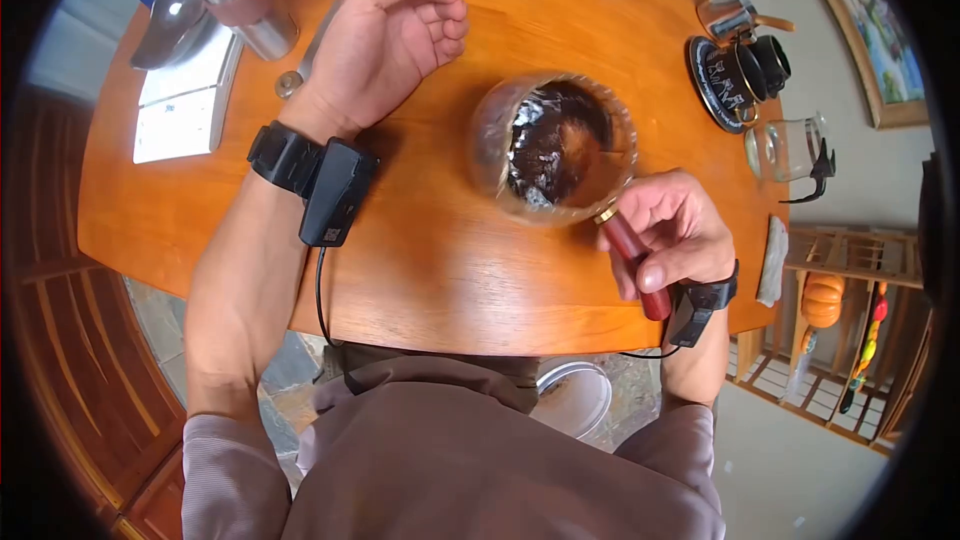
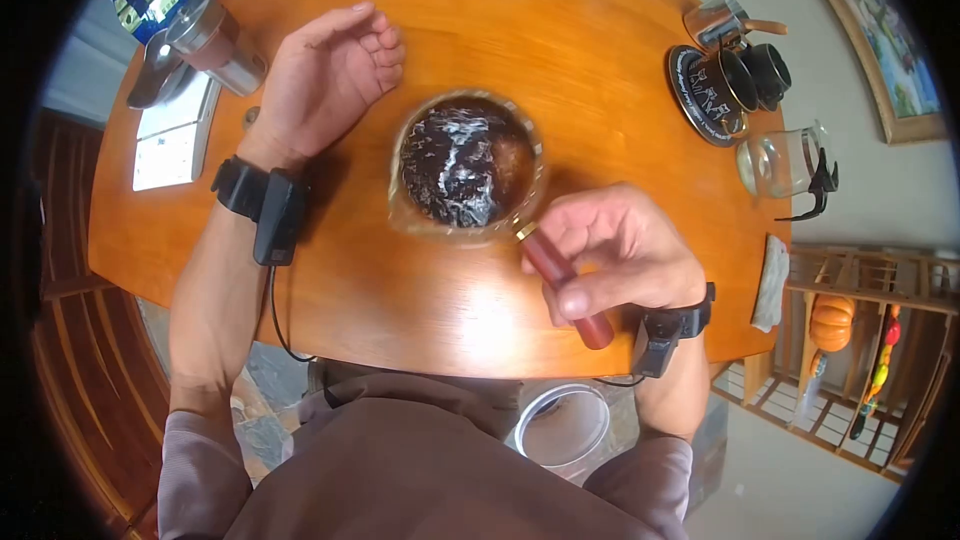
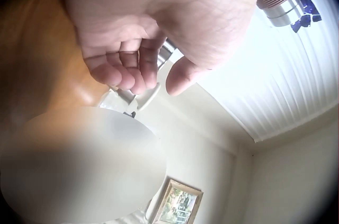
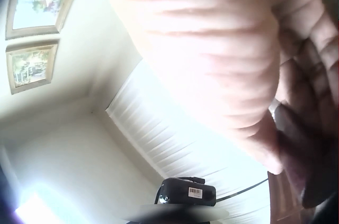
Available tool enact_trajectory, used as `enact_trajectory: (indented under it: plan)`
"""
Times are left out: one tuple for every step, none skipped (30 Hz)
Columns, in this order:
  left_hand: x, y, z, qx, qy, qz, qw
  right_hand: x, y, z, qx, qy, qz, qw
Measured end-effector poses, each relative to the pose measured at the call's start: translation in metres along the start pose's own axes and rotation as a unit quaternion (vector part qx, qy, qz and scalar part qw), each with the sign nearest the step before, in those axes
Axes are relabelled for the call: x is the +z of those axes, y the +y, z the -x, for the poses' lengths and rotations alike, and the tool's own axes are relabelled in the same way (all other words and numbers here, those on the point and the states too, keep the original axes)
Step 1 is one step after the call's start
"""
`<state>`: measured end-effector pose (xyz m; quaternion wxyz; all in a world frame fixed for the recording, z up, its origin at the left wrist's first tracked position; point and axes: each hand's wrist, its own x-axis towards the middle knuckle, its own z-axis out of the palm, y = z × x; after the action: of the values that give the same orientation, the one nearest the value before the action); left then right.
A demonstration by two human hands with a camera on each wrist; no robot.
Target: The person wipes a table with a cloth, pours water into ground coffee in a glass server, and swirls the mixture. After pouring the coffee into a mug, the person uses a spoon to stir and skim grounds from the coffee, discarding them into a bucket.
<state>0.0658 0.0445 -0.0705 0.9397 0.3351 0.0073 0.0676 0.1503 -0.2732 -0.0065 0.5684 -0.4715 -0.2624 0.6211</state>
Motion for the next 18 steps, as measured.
enact_trajectory:
  plan:
    - [0.001, 0.0, 0.0, 0.001, 0.003, -0.01, 1.0, 0.0, 0.001, -0.001, 0.007, 0.0, 0.004, 1.0]
    - [0.001, -0.001, 0.0, 0.003, 0.006, -0.02, 1.0, 0.002, 0.004, -0.005, -0.004, 0.004, -0.01, 1.0]
    - [0.001, -0.003, 0.0, 0.008, 0.009, -0.012, 1.0, 0.005, 0.005, -0.008, -0.015, 0.006, -0.025, 1.0]
    - [0.002, -0.003, 0.0, 0.009, 0.015, -0.02, 1.0, 0.008, 0.004, -0.011, -0.015, 0.03, -0.044, 0.998]
    - [0.003, -0.002, -0.001, 0.009, 0.021, -0.03, 0.999, 0.006, 0.004, -0.01, -0.011, 0.029, -0.041, 0.999]
    - [0.002, -0.002, 0.0, 0.012, 0.022, -0.027, 0.999, 0.002, 0.005, -0.008, -0.017, 0.035, -0.036, 0.999]
    - [0.002, -0.002, 0.0, 0.011, 0.009, -0.037, 0.999, -0.002, 0.006, -0.007, -0.023, 0.041, -0.031, 0.998]
    - [0.001, -0.002, 0.0, 0.01, -0.005, -0.048, 0.999, -0.006, 0.007, -0.005, -0.017, 0.023, -0.02, 0.999]
    - [0.001, -0.001, 0.0, 0.015, -0.003, -0.045, 0.999, -0.006, 0.006, -0.007, -0.014, 0.02, -0.016, 1.0]
    - [0.002, -0.002, 0.0, 0.015, 0.0, -0.048, 0.999, -0.006, 0.006, -0.008, -0.002, 0.009, -0.02, 1.0]
    - [0.002, -0.003, 0.0, 0.015, 0.003, -0.051, 0.999, -0.004, 0.007, -0.01, 0.008, -0.002, -0.024, 1.0]
    - [0.002, -0.003, 0.0, 0.018, 0.003, -0.05, 0.999, -0.002, 0.009, -0.013, -0.011, 0.013, -0.023, 1.0]
    - [0.002, -0.003, 0.0, 0.015, 0.005, -0.045, 0.999, -0.003, 0.009, -0.013, -0.011, 0.012, -0.021, 1.0]
    - [0.002, -0.003, 0.0, 0.011, 0.006, -0.039, 0.999, -0.005, 0.008, -0.013, -0.011, 0.021, -0.026, 0.999]
    - [0.002, -0.003, 0.0, 0.012, 0.006, -0.038, 0.999, -0.006, 0.008, -0.013, -0.012, 0.029, -0.03, 0.999]
    - [0.002, -0.004, 0.0, 0.016, 0.003, -0.04, 0.999, -0.009, 0.009, -0.011, -0.004, 0.013, -0.02, 1.0]
    - [0.002, -0.004, 0.001, 0.02, 0.001, -0.04, 0.999, -0.008, 0.008, -0.009, -0.002, 0.012, -0.018, 1.0]
    - [0.002, -0.004, 0.001, 0.023, 0.003, -0.039, 0.999, -0.006, 0.007, -0.009, 0.014, -0.002, -0.012, 1.0]
